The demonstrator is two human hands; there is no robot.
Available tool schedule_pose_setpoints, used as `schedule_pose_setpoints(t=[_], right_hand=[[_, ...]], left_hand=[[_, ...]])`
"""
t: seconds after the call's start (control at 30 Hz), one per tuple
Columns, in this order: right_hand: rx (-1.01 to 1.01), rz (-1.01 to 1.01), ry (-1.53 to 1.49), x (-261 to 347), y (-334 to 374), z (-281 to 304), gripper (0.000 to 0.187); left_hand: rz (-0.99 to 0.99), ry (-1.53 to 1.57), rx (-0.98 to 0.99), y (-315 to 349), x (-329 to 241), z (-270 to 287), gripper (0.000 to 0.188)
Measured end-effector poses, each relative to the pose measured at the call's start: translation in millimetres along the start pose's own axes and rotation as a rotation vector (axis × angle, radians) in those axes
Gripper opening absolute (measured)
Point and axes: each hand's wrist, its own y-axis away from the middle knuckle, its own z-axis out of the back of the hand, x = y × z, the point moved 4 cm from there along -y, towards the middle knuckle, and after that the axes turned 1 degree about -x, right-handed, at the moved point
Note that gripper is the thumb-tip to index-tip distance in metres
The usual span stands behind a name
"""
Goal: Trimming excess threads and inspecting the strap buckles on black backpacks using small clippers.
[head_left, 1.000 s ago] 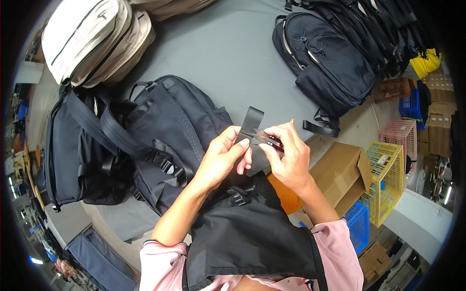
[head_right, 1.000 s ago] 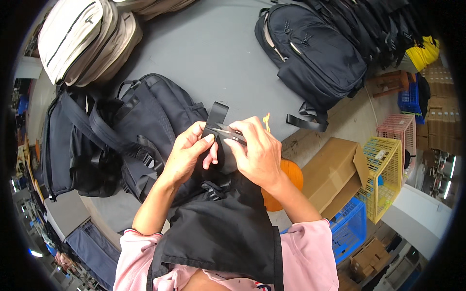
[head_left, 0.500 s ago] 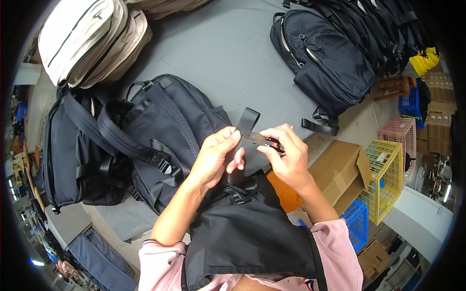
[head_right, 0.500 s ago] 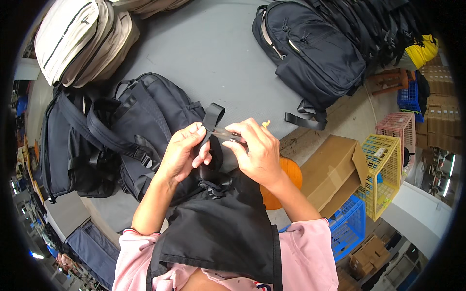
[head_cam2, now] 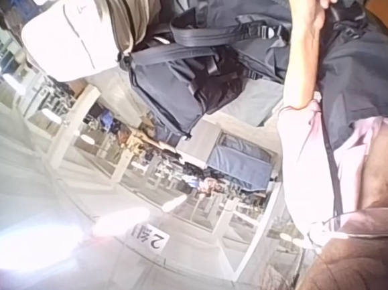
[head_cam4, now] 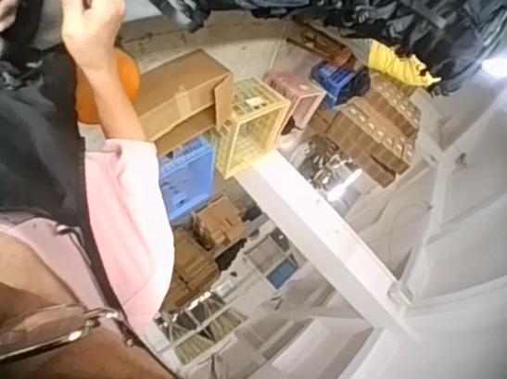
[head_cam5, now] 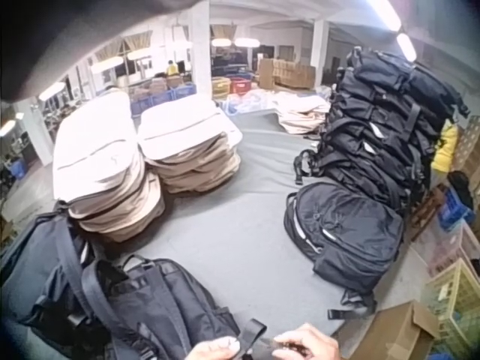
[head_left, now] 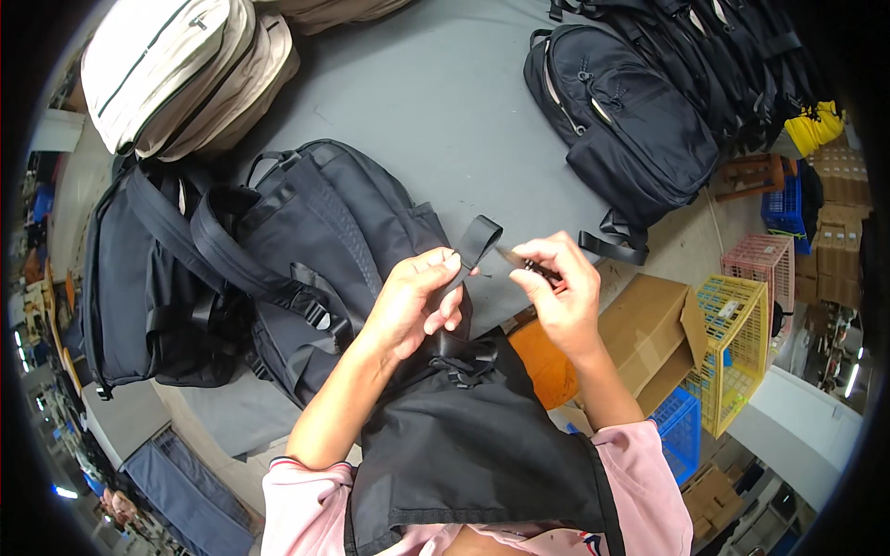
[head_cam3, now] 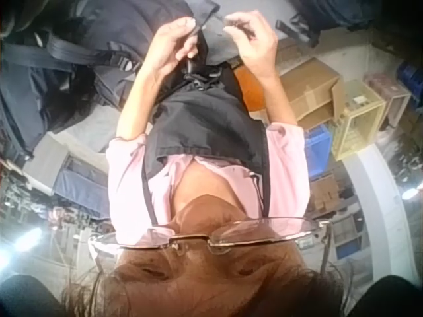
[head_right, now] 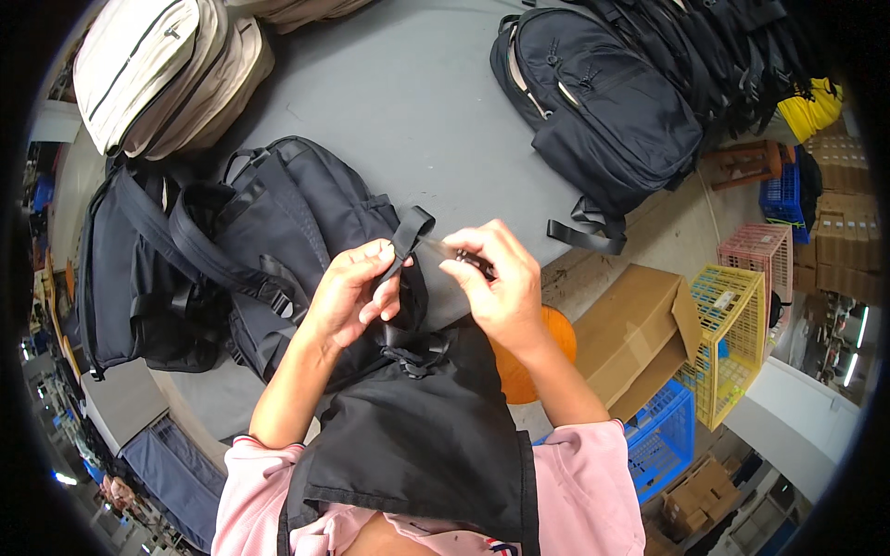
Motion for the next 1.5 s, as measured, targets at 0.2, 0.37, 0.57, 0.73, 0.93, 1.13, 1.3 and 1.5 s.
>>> schedule_pose_setpoints(t=[0.2,0.37,0.57,0.73,0.93,1.13,1.3,1.5], right_hand=[[0.270,-0.346,-0.364,-8,-16,-13,0.023],[0.294,-0.217,-0.339,-19,-22,-22,0.003],[0.198,-0.088,-0.075,-23,-30,-27,0.015],[-0.034,-0.024,0.160,-13,-25,-29,0.027],[0.028,0.096,0.301,-2,1,-14,0.021],[0.145,0.147,0.379,0,2,-8,0.021],[0.151,0.289,0.449,7,-1,-9,0.023],[0.110,0.352,0.511,4,6,-5,0.023]], left_hand=[[0.187,0.256,0.182,-3,7,9,0.021],[0.185,0.203,0.244,0,6,0,0.023],[-0.114,-0.345,0.011,3,7,7,0.016],[-0.104,-0.131,-0.041,0,9,6,0.016],[-0.095,-0.032,-0.075,1,10,12,0.016],[-0.092,-0.088,-0.088,0,11,10,0.017],[-0.091,-0.127,-0.093,2,11,8,0.021],[-0.075,-0.126,-0.118,2,11,10,0.022]])
